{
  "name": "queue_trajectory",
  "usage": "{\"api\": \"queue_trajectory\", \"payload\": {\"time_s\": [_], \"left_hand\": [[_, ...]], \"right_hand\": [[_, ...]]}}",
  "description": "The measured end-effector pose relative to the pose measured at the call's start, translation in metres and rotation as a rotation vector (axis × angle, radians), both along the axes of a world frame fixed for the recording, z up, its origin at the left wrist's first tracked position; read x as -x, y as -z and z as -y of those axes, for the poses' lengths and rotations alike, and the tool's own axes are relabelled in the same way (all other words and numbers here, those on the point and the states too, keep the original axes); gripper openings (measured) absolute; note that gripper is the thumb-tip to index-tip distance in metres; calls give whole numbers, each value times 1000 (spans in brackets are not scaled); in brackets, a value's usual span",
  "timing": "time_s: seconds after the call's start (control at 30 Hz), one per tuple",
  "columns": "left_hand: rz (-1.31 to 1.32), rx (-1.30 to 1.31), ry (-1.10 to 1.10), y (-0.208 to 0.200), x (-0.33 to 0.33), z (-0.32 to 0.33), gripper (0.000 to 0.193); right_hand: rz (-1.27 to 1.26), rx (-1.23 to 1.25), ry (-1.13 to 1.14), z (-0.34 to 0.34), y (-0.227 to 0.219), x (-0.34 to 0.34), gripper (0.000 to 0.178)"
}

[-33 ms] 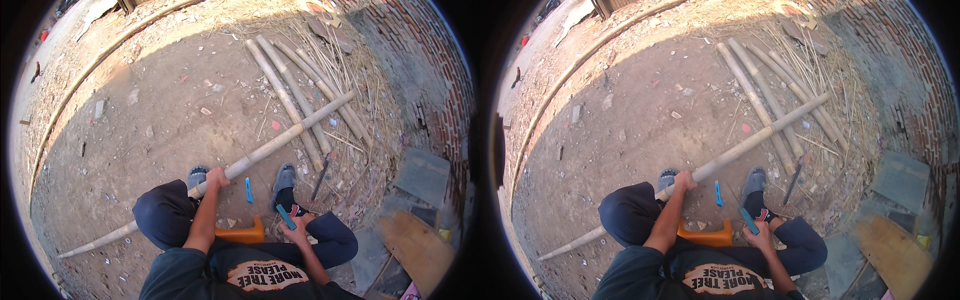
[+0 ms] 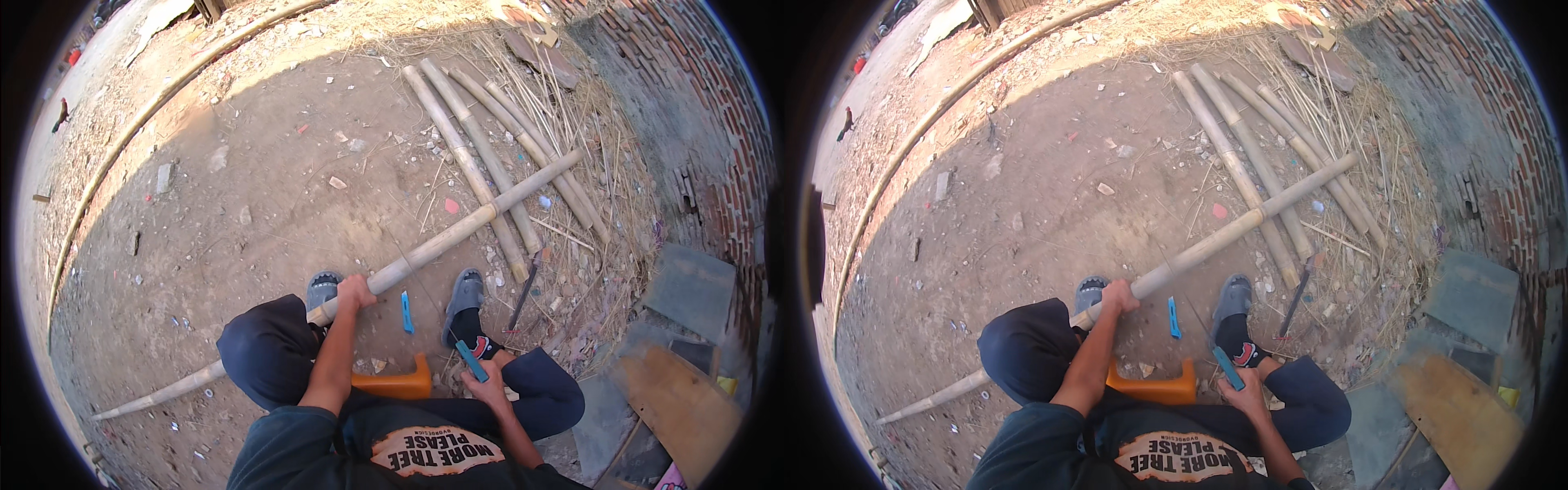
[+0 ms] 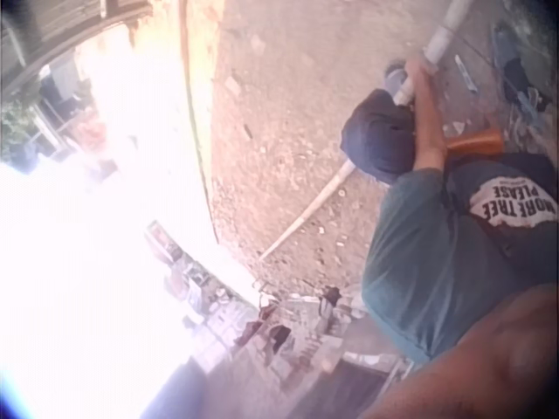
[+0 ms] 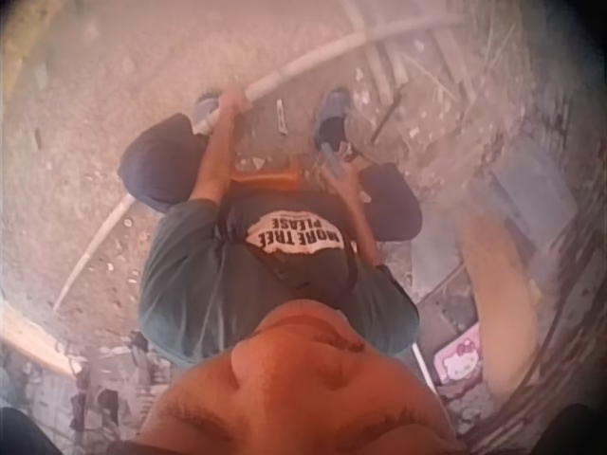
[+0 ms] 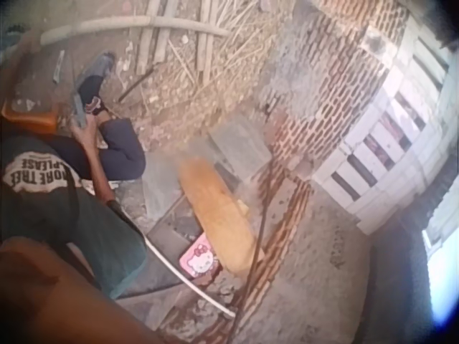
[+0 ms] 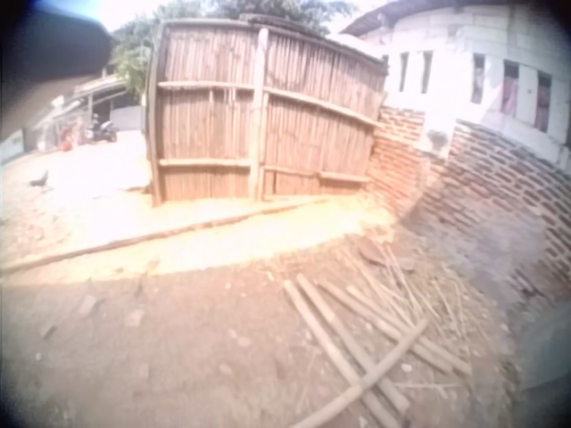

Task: The person sits on a small stool and uses a hand saw to cut a long bamboo pole resting on the ground. They hold the pole steady with their left hand while sawing with their right hand, working through the material in a repetitive back-and-forth motion.

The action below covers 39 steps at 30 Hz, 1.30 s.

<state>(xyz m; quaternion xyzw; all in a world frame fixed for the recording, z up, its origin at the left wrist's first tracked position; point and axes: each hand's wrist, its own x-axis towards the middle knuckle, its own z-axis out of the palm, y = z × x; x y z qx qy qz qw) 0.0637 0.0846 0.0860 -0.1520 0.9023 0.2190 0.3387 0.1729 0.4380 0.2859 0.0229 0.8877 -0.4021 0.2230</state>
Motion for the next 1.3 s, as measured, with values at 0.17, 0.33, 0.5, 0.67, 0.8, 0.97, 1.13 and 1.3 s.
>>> {"api": "queue_trajectory", "payload": {"time_s": [0.17, 0.33, 0.5, 0.67, 0.8, 0.97, 1.13, 1.3], "left_hand": [[-8, 4, -11, 4, 2, 2, 46], [-12, -17, 7, -12, 10, -2, 46], [5, -22, -8, 1, 3, 1, 48], [13, -22, 8, 11, 5, 5, 49], [32, -48, 5, -11, 14, -3, 49], [12, -40, -15, 7, 3, 6, 49], [42, -18, -1, 3, 11, 0, 52], [23, -46, 3, 5, 7, 5, 50]], "right_hand": [[40, 31, -12, 19, 21, 28, 36], [-45, 14, -2, 38, 82, 64, 36], [-73, -9, -86, -19, 37, 8, 34], [-94, 103, -43, 34, 88, 39, 34], [-105, 7, -27, 29, 89, 45, 34], [-27, 37, -57, -31, 37, -13, 34], [12, 104, -1, 23, 84, 36, 35], [-11, 91, -38, 14, 79, 26, 34]]}}
